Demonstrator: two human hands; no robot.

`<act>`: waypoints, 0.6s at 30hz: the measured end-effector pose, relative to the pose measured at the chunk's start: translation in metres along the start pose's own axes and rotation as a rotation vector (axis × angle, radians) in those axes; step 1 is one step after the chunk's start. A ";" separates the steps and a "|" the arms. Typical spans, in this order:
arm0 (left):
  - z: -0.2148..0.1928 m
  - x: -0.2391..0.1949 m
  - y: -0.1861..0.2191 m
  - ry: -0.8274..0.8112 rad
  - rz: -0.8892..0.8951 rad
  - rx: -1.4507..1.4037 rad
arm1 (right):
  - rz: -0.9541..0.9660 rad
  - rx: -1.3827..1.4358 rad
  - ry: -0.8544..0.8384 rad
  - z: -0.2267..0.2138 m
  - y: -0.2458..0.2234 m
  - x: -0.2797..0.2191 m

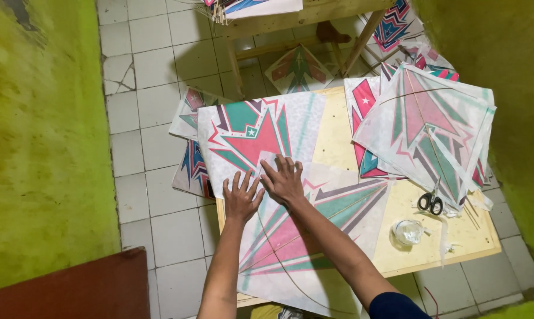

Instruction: Smoothing the paper surface of a kite over its frame using hands to ensure it is flat and wrinkle-free.

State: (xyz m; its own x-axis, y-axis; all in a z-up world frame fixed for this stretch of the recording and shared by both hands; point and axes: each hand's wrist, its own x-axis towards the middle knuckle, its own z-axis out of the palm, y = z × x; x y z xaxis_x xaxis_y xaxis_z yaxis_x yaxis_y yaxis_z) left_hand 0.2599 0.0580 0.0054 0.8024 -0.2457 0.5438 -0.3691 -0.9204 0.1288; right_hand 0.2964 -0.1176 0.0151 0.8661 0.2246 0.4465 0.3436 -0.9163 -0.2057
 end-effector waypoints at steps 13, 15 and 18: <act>-0.001 0.011 -0.005 -0.003 0.038 0.021 | 0.043 -0.029 -0.071 0.004 0.000 0.010; 0.006 0.013 -0.004 -0.011 0.021 0.016 | 0.032 -0.039 -0.090 0.007 0.006 0.011; 0.000 -0.013 0.003 -0.090 0.025 0.079 | 0.060 -0.095 -0.243 -0.001 -0.002 -0.010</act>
State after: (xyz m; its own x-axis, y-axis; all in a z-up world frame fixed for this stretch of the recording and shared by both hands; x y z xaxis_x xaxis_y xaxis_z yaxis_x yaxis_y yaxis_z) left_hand 0.2487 0.0585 -0.0015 0.8336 -0.2914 0.4693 -0.3539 -0.9340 0.0487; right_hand 0.2866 -0.1184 0.0114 0.9498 0.2312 0.2109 0.2630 -0.9549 -0.1377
